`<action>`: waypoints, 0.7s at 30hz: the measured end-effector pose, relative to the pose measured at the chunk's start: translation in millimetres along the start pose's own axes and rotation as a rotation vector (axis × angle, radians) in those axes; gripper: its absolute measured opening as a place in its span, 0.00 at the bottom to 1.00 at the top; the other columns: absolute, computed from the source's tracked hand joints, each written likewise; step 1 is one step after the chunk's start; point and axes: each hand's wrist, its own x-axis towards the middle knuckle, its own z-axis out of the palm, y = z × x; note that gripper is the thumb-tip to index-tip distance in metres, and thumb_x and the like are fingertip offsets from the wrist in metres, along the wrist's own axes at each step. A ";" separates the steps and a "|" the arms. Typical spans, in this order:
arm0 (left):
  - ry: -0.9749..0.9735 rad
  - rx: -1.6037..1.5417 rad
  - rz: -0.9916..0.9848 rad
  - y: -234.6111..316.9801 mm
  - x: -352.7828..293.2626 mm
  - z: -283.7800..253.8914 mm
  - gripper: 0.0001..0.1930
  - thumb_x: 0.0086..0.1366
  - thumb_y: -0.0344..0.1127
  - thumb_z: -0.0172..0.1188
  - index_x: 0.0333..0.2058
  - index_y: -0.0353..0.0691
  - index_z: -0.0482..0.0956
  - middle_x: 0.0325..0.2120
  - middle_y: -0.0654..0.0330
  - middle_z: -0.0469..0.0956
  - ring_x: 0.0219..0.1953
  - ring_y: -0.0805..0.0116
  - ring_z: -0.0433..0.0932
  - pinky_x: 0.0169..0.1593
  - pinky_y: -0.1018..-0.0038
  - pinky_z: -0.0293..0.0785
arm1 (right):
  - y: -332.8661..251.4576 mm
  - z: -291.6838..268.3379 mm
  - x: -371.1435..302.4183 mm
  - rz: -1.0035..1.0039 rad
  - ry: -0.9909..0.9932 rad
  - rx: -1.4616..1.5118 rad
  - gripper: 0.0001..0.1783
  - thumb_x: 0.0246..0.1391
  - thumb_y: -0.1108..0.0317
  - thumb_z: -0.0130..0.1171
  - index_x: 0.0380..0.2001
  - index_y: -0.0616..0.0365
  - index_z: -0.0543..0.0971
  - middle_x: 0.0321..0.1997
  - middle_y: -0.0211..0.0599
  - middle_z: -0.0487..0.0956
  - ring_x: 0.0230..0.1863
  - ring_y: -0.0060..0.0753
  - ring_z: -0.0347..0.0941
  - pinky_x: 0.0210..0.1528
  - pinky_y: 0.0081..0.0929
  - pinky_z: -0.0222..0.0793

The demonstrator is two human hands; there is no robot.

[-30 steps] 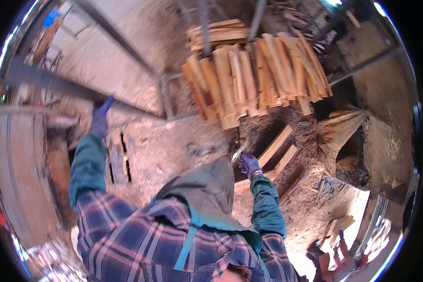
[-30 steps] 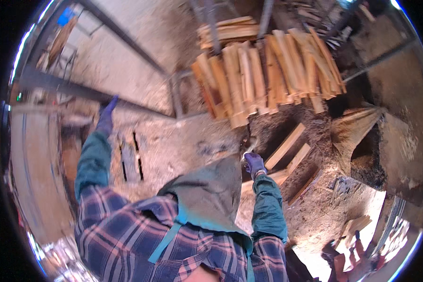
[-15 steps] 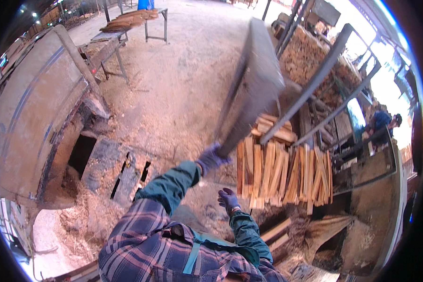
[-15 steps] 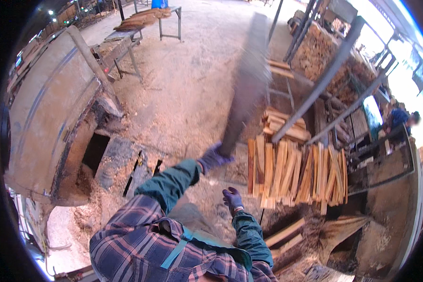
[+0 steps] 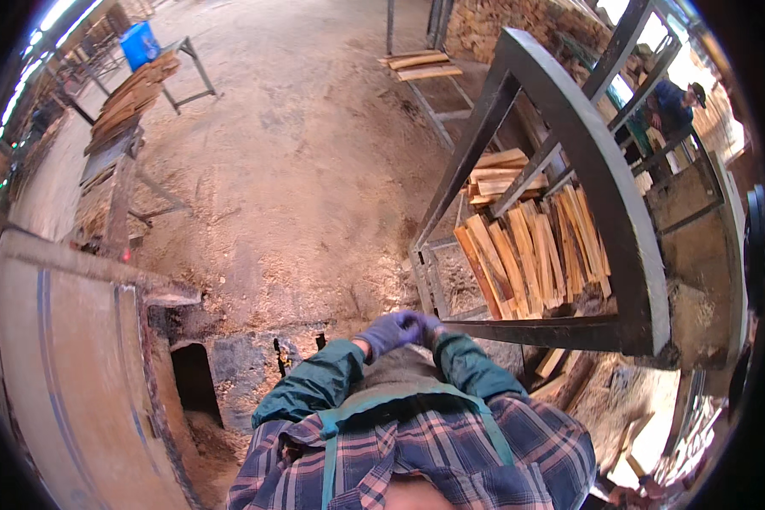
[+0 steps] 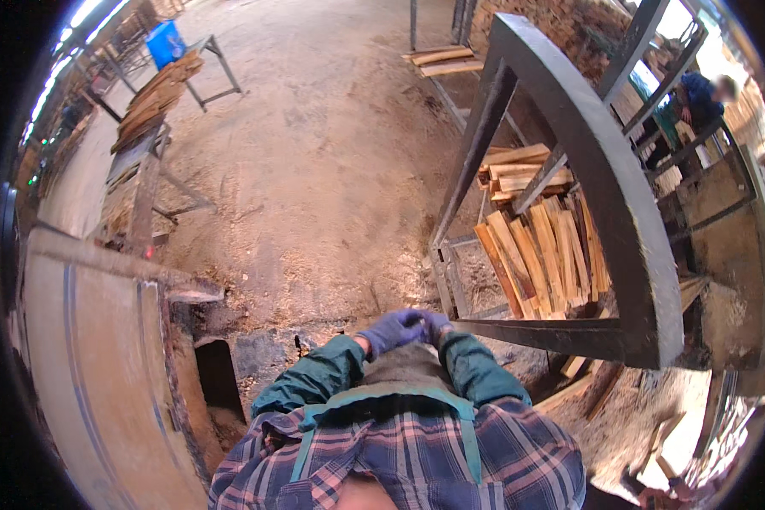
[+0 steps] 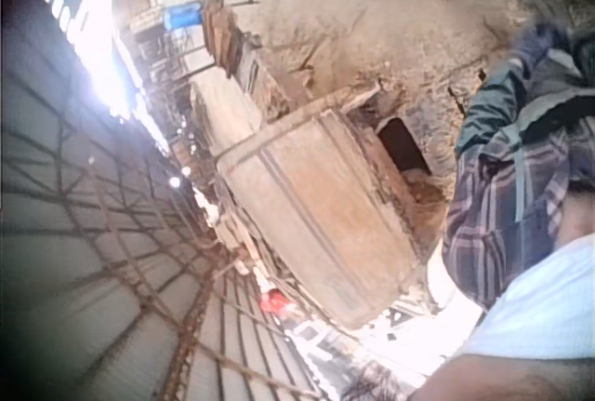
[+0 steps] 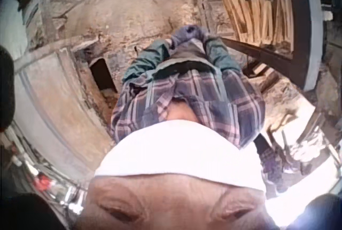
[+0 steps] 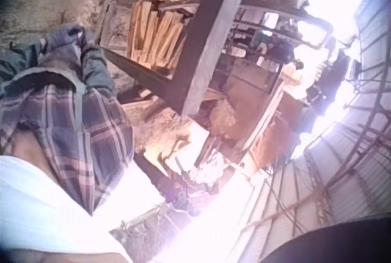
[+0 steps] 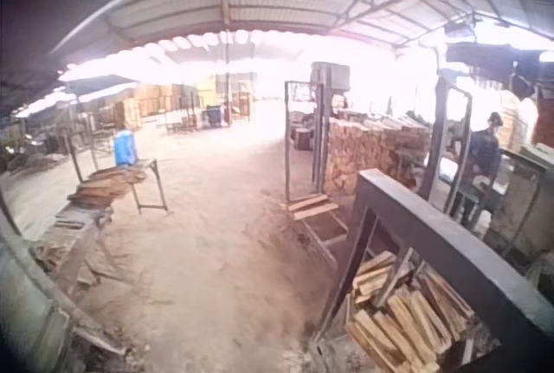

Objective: The person picks up wooden planks from a pile and stacks them on a green metal table. The person wears purple gloves and a plaid shirt while handling the wood in a workshop environment.

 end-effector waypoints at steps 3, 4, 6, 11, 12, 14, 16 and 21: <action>0.083 0.013 -0.077 6.6 38.8 -51.8 0.19 0.66 0.38 0.66 0.52 0.36 0.79 0.39 0.55 0.85 0.42 0.70 0.82 0.48 0.71 0.79 | 13.2 -56.3 90.1 0.335 0.270 -0.232 0.25 0.57 0.53 0.67 0.49 0.62 0.80 0.37 0.45 0.84 0.42 0.44 0.81 0.48 0.40 0.76; 0.035 -0.067 -0.053 14.3 52.9 -66.2 0.20 0.66 0.39 0.67 0.53 0.36 0.78 0.39 0.56 0.85 0.41 0.70 0.82 0.49 0.72 0.79 | 20.1 -80.9 116.4 0.462 0.455 0.143 0.27 0.56 0.53 0.68 0.51 0.62 0.79 0.38 0.44 0.84 0.40 0.43 0.80 0.45 0.40 0.75; -0.096 0.047 0.022 23.6 92.4 -112.6 0.20 0.66 0.39 0.66 0.53 0.36 0.78 0.40 0.56 0.85 0.42 0.70 0.82 0.50 0.71 0.79 | 35.4 -131.9 163.8 0.587 0.914 0.602 0.29 0.54 0.52 0.70 0.53 0.59 0.78 0.36 0.41 0.83 0.33 0.41 0.78 0.36 0.38 0.74; -0.174 0.051 0.102 -19.3 223.0 -253.9 0.20 0.66 0.39 0.67 0.53 0.36 0.79 0.42 0.56 0.84 0.46 0.70 0.81 0.53 0.70 0.78 | 44.1 -218.7 215.3 0.541 0.569 0.524 0.33 0.51 0.46 0.73 0.54 0.53 0.78 0.39 0.38 0.83 0.26 0.34 0.74 0.28 0.37 0.71; -0.097 0.046 0.005 -42.6 255.2 -294.6 0.21 0.65 0.40 0.68 0.53 0.35 0.79 0.43 0.54 0.84 0.46 0.68 0.81 0.53 0.70 0.77 | 38.7 -220.9 214.1 0.670 0.553 0.535 0.32 0.51 0.44 0.73 0.53 0.52 0.79 0.38 0.37 0.83 0.27 0.34 0.74 0.28 0.36 0.71; 0.081 0.046 -0.029 -105.8 289.0 -368.4 0.21 0.63 0.43 0.67 0.49 0.34 0.81 0.41 0.53 0.85 0.44 0.65 0.81 0.51 0.67 0.77 | 28.8 -226.5 214.1 0.900 0.560 0.918 0.30 0.51 0.41 0.71 0.50 0.48 0.80 0.33 0.34 0.82 0.28 0.32 0.74 0.30 0.35 0.70; 0.327 0.267 -0.235 -168.2 303.2 -443.4 0.21 0.60 0.47 0.65 0.41 0.33 0.85 0.34 0.52 0.86 0.37 0.60 0.82 0.44 0.64 0.77 | 17.8 -227.1 211.9 0.890 0.436 0.631 0.31 0.52 0.38 0.69 0.48 0.48 0.79 0.37 0.36 0.81 0.36 0.33 0.75 0.34 0.35 0.71; 0.238 -0.335 -0.849 -266.7 274.4 -565.8 0.18 0.71 0.44 0.52 0.21 0.47 0.74 0.15 0.62 0.72 0.15 0.68 0.70 0.18 0.64 0.64 | -14.0 -222.8 214.5 1.066 0.298 0.966 0.34 0.57 0.35 0.60 0.55 0.49 0.79 0.46 0.43 0.81 0.47 0.34 0.76 0.44 0.39 0.73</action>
